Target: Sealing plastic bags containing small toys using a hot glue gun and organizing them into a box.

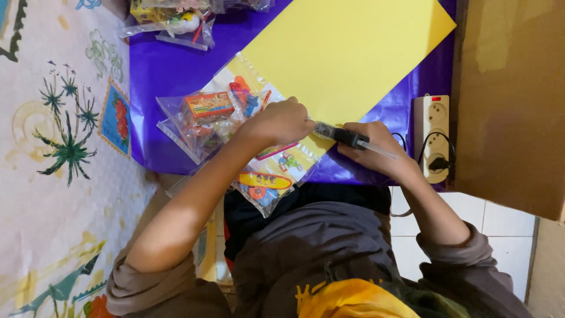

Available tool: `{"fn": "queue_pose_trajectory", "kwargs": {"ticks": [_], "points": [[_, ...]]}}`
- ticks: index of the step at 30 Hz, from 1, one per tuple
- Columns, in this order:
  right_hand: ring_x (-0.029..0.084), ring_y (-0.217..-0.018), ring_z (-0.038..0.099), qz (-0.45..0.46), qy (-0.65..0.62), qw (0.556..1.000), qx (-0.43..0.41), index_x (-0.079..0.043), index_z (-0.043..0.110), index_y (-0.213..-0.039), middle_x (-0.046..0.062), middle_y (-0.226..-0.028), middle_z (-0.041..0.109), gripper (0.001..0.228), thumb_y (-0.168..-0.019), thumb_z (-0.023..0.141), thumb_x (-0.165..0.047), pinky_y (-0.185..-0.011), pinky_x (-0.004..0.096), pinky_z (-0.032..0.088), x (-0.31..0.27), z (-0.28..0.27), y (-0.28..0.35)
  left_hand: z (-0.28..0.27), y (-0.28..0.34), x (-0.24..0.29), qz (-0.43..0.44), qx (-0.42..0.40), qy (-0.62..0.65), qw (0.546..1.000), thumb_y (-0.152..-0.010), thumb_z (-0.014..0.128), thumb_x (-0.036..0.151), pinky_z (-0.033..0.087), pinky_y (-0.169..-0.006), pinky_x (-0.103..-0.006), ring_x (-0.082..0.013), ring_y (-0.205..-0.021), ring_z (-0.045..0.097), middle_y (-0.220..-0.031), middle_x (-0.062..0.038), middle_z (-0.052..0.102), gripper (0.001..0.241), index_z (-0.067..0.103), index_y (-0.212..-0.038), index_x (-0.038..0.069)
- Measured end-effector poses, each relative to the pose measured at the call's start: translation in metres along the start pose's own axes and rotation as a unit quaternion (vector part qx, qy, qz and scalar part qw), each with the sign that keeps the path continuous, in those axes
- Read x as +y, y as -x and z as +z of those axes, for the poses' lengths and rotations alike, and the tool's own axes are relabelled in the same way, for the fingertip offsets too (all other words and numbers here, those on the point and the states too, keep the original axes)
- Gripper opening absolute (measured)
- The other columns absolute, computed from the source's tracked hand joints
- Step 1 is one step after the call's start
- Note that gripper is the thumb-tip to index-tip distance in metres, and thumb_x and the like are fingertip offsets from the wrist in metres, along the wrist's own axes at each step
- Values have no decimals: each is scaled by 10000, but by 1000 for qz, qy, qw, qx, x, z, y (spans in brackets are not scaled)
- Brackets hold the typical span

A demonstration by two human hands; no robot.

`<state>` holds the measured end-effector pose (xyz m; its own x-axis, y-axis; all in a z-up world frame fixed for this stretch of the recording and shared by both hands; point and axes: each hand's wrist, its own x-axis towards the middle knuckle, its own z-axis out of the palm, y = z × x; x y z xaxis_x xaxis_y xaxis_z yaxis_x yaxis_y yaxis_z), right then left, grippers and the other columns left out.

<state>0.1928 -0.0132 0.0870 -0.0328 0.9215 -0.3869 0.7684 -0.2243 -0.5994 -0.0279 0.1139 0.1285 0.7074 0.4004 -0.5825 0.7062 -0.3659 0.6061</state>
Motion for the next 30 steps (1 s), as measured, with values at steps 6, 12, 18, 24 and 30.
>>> {"fn": "queue_pose_trajectory", "kwargs": {"ticks": [6,12,18,24,30], "points": [[442,-721,705,-3,5,1000,3,-75,716,-872,193,-689,711,216,-824,797,-269,-615,455,525,0,0,0,-1,6,5,-8,-2,-15,1000,-967,401,309,488,-919,-540,-407,-1020,655,-1082,-245,599,528,697,-1163,-81],[453,-780,713,17,14,1000,-11,-88,735,-924,182,-734,731,211,-821,796,-262,-666,461,540,6,1,-2,3,4,3,-10,6,-28,1000,-966,396,316,480,-929,-533,-395,-1014,654,-1085,-237,597,511,712,-1127,-53],[448,-868,721,29,62,997,-34,-135,742,-966,166,-785,749,254,-799,797,-317,-714,500,548,-8,-11,2,8,2,2,-9,12,-55,998,-964,400,323,483,-922,-520,-380,-988,664,-1062,-216,594,489,729,-1069,-24],[467,-966,715,55,136,987,-71,-176,748,-1057,167,-884,770,322,-799,768,-368,-796,556,568,-28,-24,3,16,-7,-4,-6,20,-67,998,-985,393,334,482,-926,-483,-342,-965,667,-1035,-207,597,475,739,-1024,11],[461,-982,721,50,208,971,-109,-230,761,-1104,150,-919,783,352,-792,734,-390,-824,571,577,-52,-45,1,14,-2,-1,-1,18,-72,997,-991,382,334,478,-929,-488,-346,-969,667,-1039,-209,598,489,744,-1029,6]]}}
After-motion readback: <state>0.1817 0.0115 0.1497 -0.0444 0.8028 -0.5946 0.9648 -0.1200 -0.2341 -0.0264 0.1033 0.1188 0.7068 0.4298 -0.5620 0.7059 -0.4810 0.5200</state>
